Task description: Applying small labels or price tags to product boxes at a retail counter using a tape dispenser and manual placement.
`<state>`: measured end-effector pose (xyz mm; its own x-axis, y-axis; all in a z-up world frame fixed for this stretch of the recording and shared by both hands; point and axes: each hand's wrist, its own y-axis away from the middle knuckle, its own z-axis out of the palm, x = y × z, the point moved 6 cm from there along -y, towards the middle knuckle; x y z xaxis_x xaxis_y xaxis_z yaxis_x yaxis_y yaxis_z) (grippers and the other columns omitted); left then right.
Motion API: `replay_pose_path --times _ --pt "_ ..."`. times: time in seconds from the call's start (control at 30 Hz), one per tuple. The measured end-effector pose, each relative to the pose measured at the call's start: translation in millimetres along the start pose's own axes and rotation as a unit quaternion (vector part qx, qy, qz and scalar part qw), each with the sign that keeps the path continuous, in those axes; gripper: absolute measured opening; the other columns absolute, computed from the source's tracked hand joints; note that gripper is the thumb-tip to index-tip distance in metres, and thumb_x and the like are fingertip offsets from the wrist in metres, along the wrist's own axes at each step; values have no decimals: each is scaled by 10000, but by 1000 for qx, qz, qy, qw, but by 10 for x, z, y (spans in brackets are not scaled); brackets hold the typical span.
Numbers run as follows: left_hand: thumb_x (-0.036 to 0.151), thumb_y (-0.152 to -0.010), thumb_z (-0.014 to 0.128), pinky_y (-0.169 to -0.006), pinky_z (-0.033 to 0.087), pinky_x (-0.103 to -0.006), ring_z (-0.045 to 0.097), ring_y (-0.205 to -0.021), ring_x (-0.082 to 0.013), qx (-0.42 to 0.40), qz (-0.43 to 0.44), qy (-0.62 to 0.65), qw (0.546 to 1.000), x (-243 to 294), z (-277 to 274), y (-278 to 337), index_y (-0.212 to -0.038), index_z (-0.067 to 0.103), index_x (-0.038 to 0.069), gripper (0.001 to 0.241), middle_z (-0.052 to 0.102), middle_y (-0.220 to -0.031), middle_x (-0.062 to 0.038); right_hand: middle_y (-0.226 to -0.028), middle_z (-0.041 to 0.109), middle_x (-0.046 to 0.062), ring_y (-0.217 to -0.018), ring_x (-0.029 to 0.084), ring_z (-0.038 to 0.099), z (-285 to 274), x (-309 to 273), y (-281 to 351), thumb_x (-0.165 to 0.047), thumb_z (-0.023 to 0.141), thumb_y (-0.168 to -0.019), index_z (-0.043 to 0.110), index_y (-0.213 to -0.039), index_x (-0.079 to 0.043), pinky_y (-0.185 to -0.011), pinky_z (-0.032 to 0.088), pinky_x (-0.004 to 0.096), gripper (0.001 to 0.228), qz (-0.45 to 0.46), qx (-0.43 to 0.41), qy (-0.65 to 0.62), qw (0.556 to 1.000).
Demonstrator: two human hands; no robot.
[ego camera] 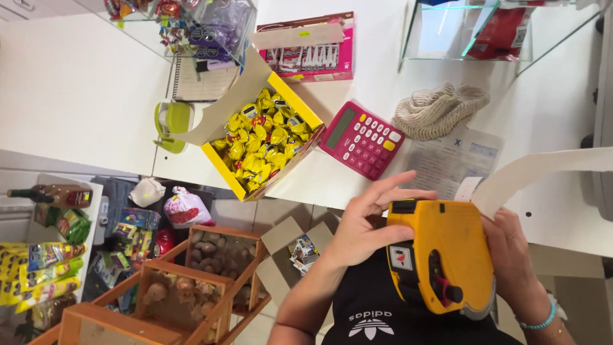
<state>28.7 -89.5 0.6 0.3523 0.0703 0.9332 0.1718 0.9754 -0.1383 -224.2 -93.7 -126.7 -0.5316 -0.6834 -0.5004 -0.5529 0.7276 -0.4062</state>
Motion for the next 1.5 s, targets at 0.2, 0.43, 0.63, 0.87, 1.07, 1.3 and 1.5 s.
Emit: replay_pose_path --times 0.2,0.43,0.63,0.87,1.07,1.3,1.5 --pt "-5 -959 730 -1173 509 -392 684 -1230 -266 123 70 45 989 -124 -167 101 -1548 423 30 666 708 -1244 -192 -1109 502 218 -983 390 501 -16 176 83 42 670 -917 564 -1167 59 -931 458 508 273 43 -26 61 997" --pt "637 -1016 310 -1280 290 -550 320 -1526 -532 7 -53 299 953 -71 -14 7 -1674 96 242 797 264 -1647 -347 -1245 730 64 -1139 255 686 -236 425 -12 -467 821 -821 611 -1071 -104 -1037 462 413 488 78 -49 375 922" --pt "706 -999 216 -1292 255 -529 207 -1635 -476 -38 -63 232 970 -117 132 -29 -1685 -24 266 850 331 -1608 -321 -1419 627 124 -1327 327 587 -454 146 -137 -292 780 -736 600 -1414 -43 -1113 482 446 745 64 -89 293 950" --pt "707 -1052 181 -1300 199 -545 297 -1605 -368 -58 -48 60 995 -101 224 -99 -1673 -111 230 836 388 -1621 -218 -1116 699 87 -982 229 666 -1035 -1084 -1391 -41 638 -991 704 -1188 7 -933 548 388 214 -71 36 5 997" --pt "689 -1075 232 -1369 121 -511 295 -1597 -326 -15 -1 -36 999 86 135 -252 -1659 -137 167 866 413 -1606 -175 -1047 667 81 -946 236 644 -670 -725 -1908 -65 628 -997 739 -1086 -65 -913 517 374 142 -52 10 -99 994" --pt "631 -1041 304 -1222 243 -601 272 -1524 -425 211 71 -40 974 -167 -513 -733 -1666 -27 147 858 189 -1702 -211 -965 616 130 -974 310 647 -207 -83 -2464 -105 710 -976 709 -1100 -56 -780 580 405 133 38 -12 -322 946" --pt "196 -973 612 -998 540 -369 651 -1098 -203 362 62 -308 878 -72 -883 -1363 -1292 596 117 329 686 -1169 -78 -1072 570 55 -937 150 655 417 816 -3177 -175 524 -1075 548 -1091 -94 -776 554 258 86 163 95 -479 857"
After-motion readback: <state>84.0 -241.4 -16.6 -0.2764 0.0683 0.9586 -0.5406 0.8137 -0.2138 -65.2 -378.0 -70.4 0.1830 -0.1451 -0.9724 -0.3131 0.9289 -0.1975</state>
